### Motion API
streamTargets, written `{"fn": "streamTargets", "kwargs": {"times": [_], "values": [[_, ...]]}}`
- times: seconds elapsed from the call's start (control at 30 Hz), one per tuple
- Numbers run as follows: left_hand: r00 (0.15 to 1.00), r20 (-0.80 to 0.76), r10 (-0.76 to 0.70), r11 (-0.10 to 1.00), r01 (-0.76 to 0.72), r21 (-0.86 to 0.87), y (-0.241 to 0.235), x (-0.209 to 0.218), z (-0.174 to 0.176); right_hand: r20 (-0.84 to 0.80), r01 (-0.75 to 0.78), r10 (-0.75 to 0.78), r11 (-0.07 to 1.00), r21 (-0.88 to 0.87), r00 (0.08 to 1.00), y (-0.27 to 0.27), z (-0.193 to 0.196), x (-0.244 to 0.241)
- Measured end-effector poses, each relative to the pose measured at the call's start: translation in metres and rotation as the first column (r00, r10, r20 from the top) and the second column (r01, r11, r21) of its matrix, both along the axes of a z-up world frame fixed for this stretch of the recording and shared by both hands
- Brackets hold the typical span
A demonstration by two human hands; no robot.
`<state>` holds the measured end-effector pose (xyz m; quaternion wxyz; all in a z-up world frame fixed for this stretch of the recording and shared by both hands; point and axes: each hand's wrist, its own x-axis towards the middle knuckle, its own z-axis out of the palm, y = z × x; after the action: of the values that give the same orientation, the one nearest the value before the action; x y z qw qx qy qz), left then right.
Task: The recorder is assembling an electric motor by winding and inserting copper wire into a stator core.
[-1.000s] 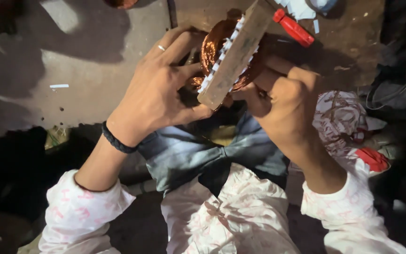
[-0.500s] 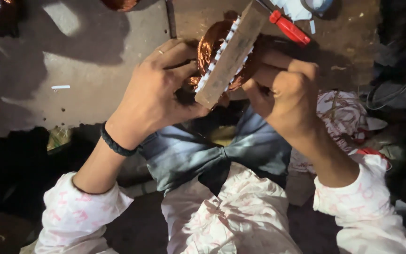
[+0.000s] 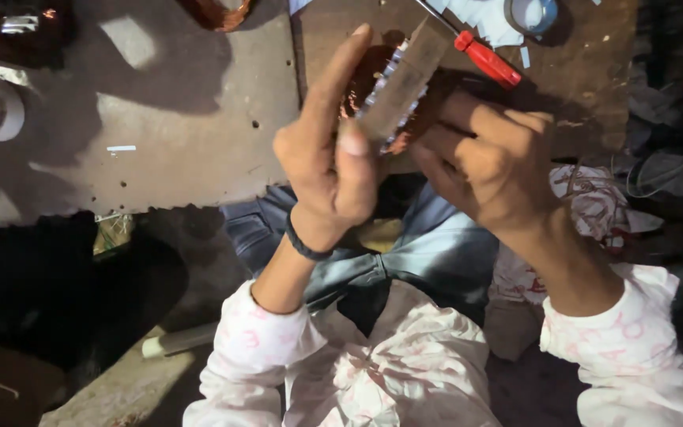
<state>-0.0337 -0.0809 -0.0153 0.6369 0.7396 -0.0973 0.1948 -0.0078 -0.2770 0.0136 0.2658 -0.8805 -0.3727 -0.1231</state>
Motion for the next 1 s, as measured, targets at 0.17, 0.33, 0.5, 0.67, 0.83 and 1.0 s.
{"fn": "streamTargets", "kwargs": {"times": [0.17, 0.33, 0.5, 0.67, 0.83, 1.0], "values": [[1.000, 0.027, 0.011, 1.000, -0.011, 0.003, 0.002, 0.009, 0.008, -0.167, 0.034, -0.006, 0.986, 0.165, 0.986, 0.014, 0.002, 0.000], [0.999, 0.049, 0.014, 0.999, -0.016, 0.037, -0.002, 0.008, 0.004, -0.137, 0.066, -0.034, 0.971, 0.230, 0.990, 0.008, -0.005, -0.003], [0.996, 0.069, 0.054, 0.998, -0.056, 0.031, 0.000, 0.011, -0.001, 0.045, 0.058, -0.063, 0.992, 0.115, 0.997, 0.011, 0.011, -0.004], [0.996, 0.086, 0.017, 1.000, -0.018, 0.015, 0.002, 0.016, 0.003, -0.087, 0.078, -0.062, 0.978, 0.192, 0.994, 0.005, -0.005, -0.006], [0.997, 0.071, 0.021, 1.000, -0.020, -0.008, 0.000, 0.014, 0.001, -0.210, 0.129, -0.080, 0.963, 0.236, 0.975, 0.014, -0.002, -0.006], [0.991, 0.123, 0.054, 0.998, -0.057, 0.023, 0.000, 0.017, -0.006, -0.158, 0.110, -0.060, 0.938, 0.329, 0.986, 0.010, 0.006, -0.006]]}}
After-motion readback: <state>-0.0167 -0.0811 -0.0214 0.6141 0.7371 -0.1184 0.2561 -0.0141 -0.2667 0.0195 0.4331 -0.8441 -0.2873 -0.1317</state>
